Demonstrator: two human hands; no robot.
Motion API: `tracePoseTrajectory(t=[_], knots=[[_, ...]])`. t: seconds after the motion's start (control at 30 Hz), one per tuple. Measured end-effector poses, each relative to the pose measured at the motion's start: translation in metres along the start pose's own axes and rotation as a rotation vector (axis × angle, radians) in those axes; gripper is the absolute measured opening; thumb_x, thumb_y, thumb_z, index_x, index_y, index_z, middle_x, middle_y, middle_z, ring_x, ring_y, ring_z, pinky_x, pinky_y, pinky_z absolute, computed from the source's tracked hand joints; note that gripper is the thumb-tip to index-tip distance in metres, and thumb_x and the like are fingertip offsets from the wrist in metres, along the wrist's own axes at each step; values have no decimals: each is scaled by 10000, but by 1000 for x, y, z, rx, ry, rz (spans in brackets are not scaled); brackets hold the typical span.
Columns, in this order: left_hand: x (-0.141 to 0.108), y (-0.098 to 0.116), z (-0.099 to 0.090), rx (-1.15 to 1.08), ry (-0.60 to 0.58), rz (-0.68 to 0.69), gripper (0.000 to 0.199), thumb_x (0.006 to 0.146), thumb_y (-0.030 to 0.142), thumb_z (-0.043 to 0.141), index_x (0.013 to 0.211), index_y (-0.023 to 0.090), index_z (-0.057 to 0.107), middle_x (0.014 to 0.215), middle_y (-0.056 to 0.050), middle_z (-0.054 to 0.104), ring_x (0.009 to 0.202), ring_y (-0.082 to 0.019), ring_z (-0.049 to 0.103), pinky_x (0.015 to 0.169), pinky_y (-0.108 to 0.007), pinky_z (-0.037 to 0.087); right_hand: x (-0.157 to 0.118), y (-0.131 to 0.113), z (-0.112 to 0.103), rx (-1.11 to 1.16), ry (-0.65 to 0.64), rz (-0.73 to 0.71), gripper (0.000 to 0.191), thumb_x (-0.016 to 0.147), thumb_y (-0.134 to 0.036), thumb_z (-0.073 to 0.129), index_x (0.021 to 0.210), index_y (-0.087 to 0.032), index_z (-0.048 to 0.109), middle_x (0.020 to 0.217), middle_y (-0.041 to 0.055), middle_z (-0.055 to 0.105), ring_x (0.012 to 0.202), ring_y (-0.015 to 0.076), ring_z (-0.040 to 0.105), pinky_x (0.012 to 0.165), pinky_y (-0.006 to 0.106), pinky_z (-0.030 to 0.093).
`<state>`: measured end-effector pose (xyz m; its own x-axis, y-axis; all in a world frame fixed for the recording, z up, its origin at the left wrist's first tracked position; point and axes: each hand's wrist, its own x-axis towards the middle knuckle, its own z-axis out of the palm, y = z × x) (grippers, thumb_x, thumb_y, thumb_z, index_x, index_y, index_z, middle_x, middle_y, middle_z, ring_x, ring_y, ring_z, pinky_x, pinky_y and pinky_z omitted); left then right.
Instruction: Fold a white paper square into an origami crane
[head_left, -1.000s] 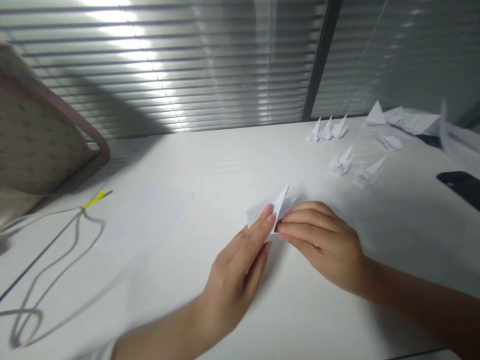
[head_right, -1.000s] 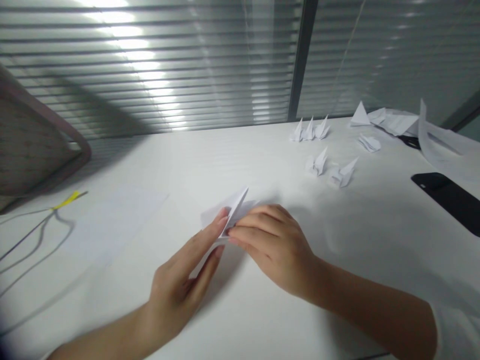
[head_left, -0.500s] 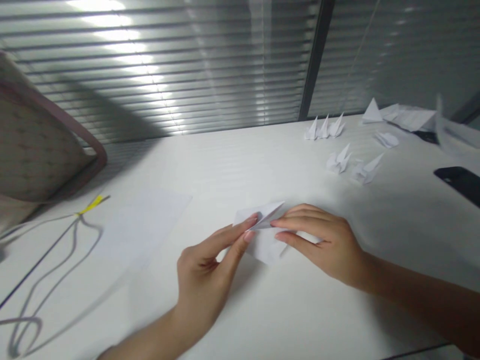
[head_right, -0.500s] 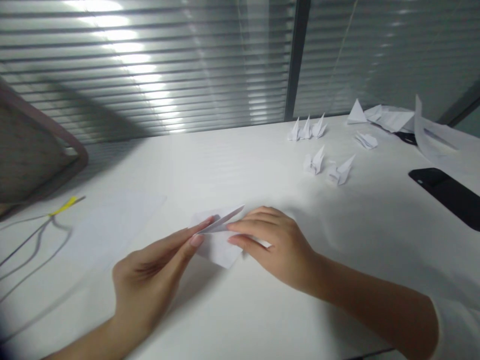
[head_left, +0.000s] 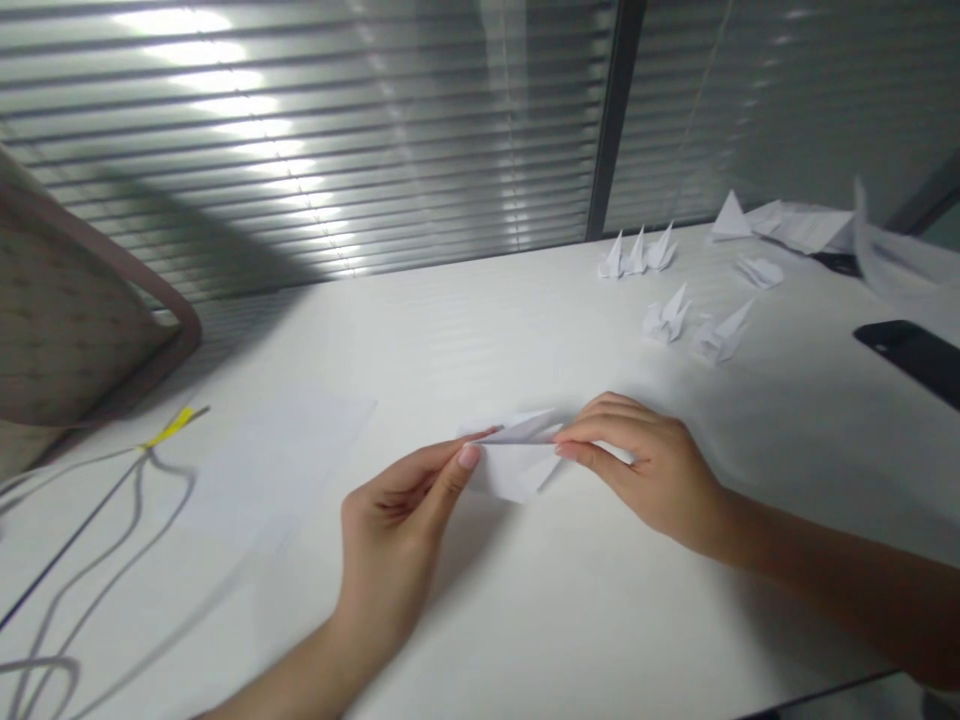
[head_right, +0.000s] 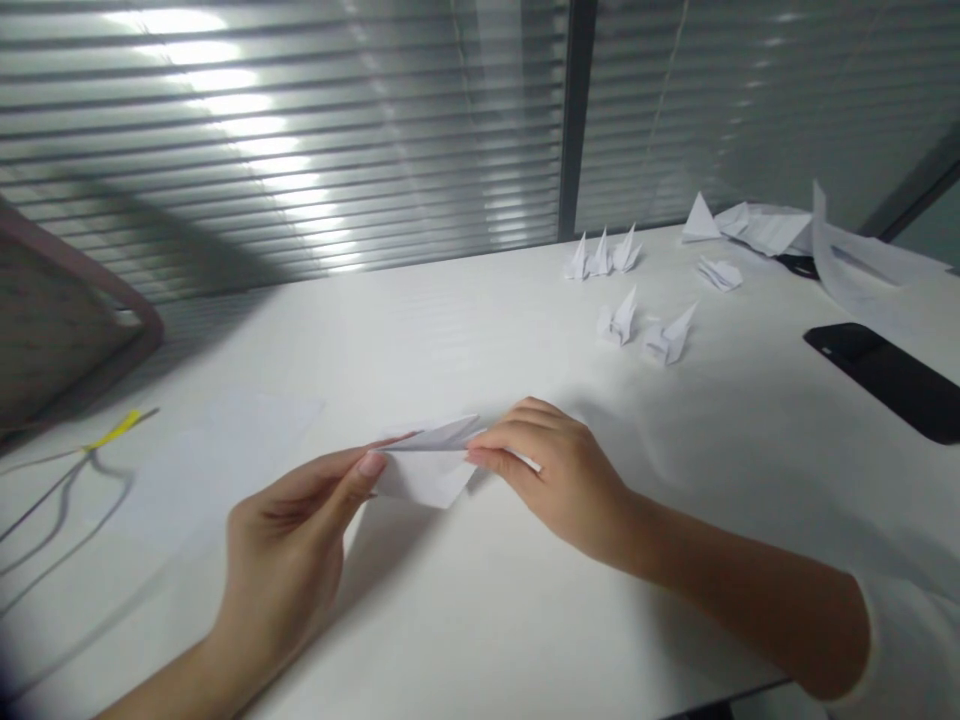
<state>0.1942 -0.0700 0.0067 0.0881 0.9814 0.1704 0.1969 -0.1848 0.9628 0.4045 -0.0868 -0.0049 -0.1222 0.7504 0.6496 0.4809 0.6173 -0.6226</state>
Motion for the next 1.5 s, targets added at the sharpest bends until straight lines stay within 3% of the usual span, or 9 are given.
tracePoseTrajectory(t=[0.13,0.53,0.77,0.8,0.87,0.97,1.13,1.37,1.5], knots=[[3,-8,-4,-4,46,-47,223,775,410,707,890,226,758,897,-24,758,840,-224,684,734,-301,549,0,-1,-1,42,-7,85,121,830,-200,654,944,-203,694,824,34,713,750,149,636,675,279,513],[2,-6,-7,-44,-21,-81,196,753,392,735,861,230,759,825,-6,751,772,-175,662,674,-237,502,3,-4,-4,90,-41,219,107,842,-161,620,760,-185,685,719,13,694,676,131,626,610,247,480],[2,0,-4,-10,-50,-40,201,751,404,728,816,215,750,780,-14,739,716,-171,647,632,-236,503,5,-6,-5,28,-2,83,72,812,-162,665,757,-208,674,682,-4,671,663,136,607,650,290,494],[2,1,-3,-24,-55,-36,173,754,386,729,806,222,748,770,-6,737,705,-161,644,623,-224,502,5,-6,-6,-3,21,70,41,790,-174,692,790,-211,674,722,3,677,699,146,614,687,306,499],[0,5,-1,-53,-69,-41,125,759,352,728,788,232,744,757,2,733,693,-154,647,608,-211,506,4,-6,-5,-29,46,84,206,737,-212,750,928,-217,672,865,33,691,806,172,624,755,333,507],[-2,10,4,-58,-80,-70,125,755,344,724,758,220,741,729,-7,727,662,-163,652,569,-217,515,3,-8,-2,59,-12,120,345,745,-235,745,1078,-225,653,957,53,698,860,179,635,773,333,523],[-3,14,9,14,-32,-95,177,742,368,725,725,192,724,673,-4,704,587,-136,604,504,-196,473,0,-11,6,161,-46,146,60,805,-172,678,850,-196,711,770,27,695,732,142,639,665,273,519],[-6,8,13,56,2,-57,220,787,397,680,765,179,691,687,-13,679,616,-147,588,529,-223,456,-4,-15,10,192,-86,302,80,738,-222,744,789,-195,689,741,3,630,680,122,601,612,247,502],[-4,5,14,114,-1,94,109,835,305,641,814,206,682,804,-23,682,756,-162,609,664,-249,477,-6,-14,12,244,-99,362,82,759,-222,714,717,-188,653,829,29,648,712,130,610,611,255,517]])
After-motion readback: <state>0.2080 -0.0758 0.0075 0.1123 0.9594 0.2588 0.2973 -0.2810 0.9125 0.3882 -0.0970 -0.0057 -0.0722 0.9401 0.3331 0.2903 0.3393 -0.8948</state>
